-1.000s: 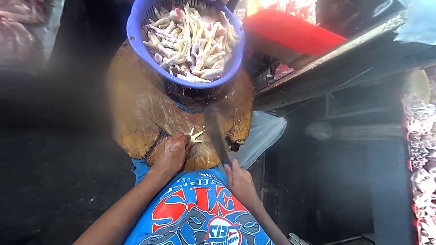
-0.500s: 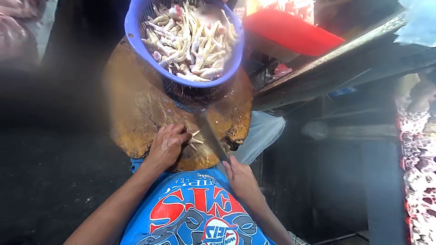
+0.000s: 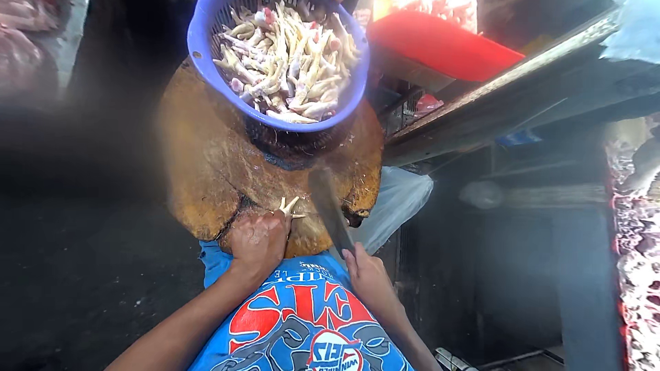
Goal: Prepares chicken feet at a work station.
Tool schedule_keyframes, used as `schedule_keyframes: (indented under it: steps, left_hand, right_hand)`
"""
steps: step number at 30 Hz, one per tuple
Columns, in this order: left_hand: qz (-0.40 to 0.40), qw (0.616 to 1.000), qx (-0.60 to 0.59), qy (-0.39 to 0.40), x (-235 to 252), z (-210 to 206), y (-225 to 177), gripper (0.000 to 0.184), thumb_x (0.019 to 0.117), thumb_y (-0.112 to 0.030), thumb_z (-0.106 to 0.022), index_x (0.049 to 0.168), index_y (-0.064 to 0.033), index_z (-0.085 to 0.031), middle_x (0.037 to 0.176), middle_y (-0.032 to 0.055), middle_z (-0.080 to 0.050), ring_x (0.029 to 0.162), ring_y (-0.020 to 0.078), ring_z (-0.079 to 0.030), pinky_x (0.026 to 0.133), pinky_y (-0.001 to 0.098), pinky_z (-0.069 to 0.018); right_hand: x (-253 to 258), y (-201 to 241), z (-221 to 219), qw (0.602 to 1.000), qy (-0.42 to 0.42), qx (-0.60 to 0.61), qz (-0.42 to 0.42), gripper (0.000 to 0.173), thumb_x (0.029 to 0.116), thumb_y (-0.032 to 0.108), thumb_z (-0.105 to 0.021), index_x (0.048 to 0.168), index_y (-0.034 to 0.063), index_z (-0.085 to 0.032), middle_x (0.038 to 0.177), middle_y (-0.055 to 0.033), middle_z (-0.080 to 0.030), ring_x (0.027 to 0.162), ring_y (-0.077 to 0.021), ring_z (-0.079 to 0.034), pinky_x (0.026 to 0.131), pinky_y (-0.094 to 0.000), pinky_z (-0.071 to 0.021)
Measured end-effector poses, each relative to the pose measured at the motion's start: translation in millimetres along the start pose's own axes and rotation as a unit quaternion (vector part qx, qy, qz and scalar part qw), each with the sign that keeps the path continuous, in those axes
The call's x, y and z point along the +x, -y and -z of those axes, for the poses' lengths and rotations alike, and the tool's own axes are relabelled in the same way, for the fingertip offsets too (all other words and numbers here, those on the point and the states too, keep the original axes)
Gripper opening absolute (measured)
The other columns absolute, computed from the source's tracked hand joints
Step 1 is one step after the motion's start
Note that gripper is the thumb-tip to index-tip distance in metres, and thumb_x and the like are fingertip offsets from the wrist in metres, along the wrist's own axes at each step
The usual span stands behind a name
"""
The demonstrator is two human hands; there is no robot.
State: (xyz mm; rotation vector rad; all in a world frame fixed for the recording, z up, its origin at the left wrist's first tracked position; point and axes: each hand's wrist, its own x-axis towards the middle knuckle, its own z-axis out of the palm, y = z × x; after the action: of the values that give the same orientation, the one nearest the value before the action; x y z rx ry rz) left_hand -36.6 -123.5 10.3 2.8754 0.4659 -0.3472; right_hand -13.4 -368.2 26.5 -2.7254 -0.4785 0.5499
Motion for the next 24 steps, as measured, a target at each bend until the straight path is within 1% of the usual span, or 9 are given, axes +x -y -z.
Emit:
schedule_keyframes:
  steps: [2, 6, 9, 10, 13, 15, 18, 21, 24]
  left_hand:
    - [0.032, 0.998, 0.018, 0.052, 0, 12, -11, 0.044, 0.1076, -0.039, -0.045, 0.090, -0.0061, -0.067, 0.076, 0.0180, -0.069, 0.077, 0.0401, -0.072, 0.061, 0.0537, -0.0533]
    - [0.068, 0.985, 0.041, 0.150, 3, 33, -26, 0.045, 0.1099, -0.038, -0.039, 0.101, -0.0022, -0.066, 0.085, 0.0222, -0.070, 0.084, 0.0434, -0.072, 0.063, 0.0546, -0.0538]
    - [0.070, 0.981, 0.058, 0.170, 6, 36, -34, 0.035, 0.1083, -0.026, -0.040, 0.103, -0.0022, -0.065, 0.088, 0.0199, -0.070, 0.083, 0.0404, -0.072, 0.063, 0.0523, -0.0540]
    - [0.066, 0.981, 0.059, 0.174, 7, 35, -35, 0.033, 0.1073, -0.024, -0.040, 0.103, -0.0020, -0.064, 0.089, 0.0198, -0.070, 0.083, 0.0403, -0.072, 0.062, 0.0521, -0.0540]
    - [0.060, 0.980, 0.020, 0.188, 11, 38, -28, 0.048, 0.1087, -0.044, -0.042, 0.104, -0.0016, -0.064, 0.093, 0.0224, -0.070, 0.089, 0.0430, -0.072, 0.067, 0.0562, -0.0545]
    - [0.064, 0.976, -0.088, 0.187, 15, 35, -12, 0.047, 0.1066, -0.047, -0.047, 0.112, -0.0037, -0.066, 0.098, 0.0225, -0.071, 0.095, 0.0439, -0.070, 0.077, 0.0610, -0.0536]
    - [0.086, 0.944, -0.293, 0.129, 27, 6, 12, 0.044, 0.1071, -0.050, -0.046, 0.111, -0.0132, -0.070, 0.091, 0.0022, -0.077, 0.085, 0.0184, -0.076, 0.081, 0.0466, -0.0623]
    - [0.106, 0.922, -0.330, 0.173, 37, -2, 19, 0.058, 0.1102, -0.051, -0.032, 0.098, -0.0085, -0.070, 0.081, 0.0022, -0.075, 0.073, 0.0152, -0.074, 0.076, 0.0429, -0.0619]
    - [0.106, 0.922, -0.304, 0.216, 36, 0, 18, 0.060, 0.1102, -0.052, -0.029, 0.094, -0.0110, -0.071, 0.076, -0.0009, -0.075, 0.069, 0.0119, -0.073, 0.072, 0.0388, -0.0617]
  right_hand:
    - [0, 0, 4, 1.000, 0.011, 0.007, -0.006, 0.042, 0.1094, 0.044, -0.040, 0.107, 0.0111, -0.065, 0.064, -0.0012, -0.061, 0.058, -0.0174, -0.064, 0.054, -0.0390, -0.0548]
    - [-8, 2, -10, 0.993, -0.095, 0.061, 0.043, 0.041, 0.1081, 0.038, -0.043, 0.102, 0.0041, -0.066, 0.058, -0.0003, -0.057, 0.050, -0.0125, -0.059, 0.048, -0.0320, -0.0516]
    - [-9, 3, 2, 0.998, 0.055, -0.011, -0.007, 0.042, 0.1091, 0.043, -0.040, 0.111, 0.0083, -0.065, 0.067, -0.0061, -0.065, 0.061, -0.0239, -0.068, 0.057, -0.0443, -0.0569]
    - [-9, 1, 3, 0.998, 0.060, -0.015, -0.017, 0.042, 0.1089, 0.044, -0.041, 0.110, 0.0094, -0.065, 0.067, -0.0055, -0.065, 0.062, -0.0235, -0.068, 0.057, -0.0444, -0.0571]
    - [-10, -4, -7, 0.998, -0.060, 0.025, 0.001, 0.042, 0.1087, 0.040, -0.042, 0.104, 0.0056, -0.066, 0.061, -0.0009, -0.060, 0.053, -0.0157, -0.063, 0.050, -0.0366, -0.0547]
    - [-9, -2, -13, 0.995, -0.090, 0.032, -0.004, 0.041, 0.1078, 0.037, -0.043, 0.105, 0.0027, -0.065, 0.059, -0.0022, -0.059, 0.051, -0.0163, -0.062, 0.049, -0.0365, -0.0537]
    - [-7, -2, -3, 0.998, 0.008, 0.014, -0.054, 0.042, 0.1094, 0.042, -0.040, 0.111, 0.0074, -0.064, 0.066, -0.0056, -0.063, 0.060, -0.0228, -0.067, 0.057, -0.0440, -0.0564]
    - [-4, -4, -9, 0.998, -0.026, 0.035, -0.045, 0.043, 0.1087, 0.043, -0.040, 0.106, 0.0083, -0.064, 0.061, -0.0010, -0.058, 0.055, -0.0166, -0.062, 0.052, -0.0383, -0.0535]
    - [-1, 3, 3, 0.996, 0.065, 0.017, -0.063, 0.044, 0.1098, 0.046, -0.037, 0.114, 0.0106, -0.063, 0.069, -0.0046, -0.063, 0.065, -0.0220, -0.067, 0.060, -0.0433, -0.0558]
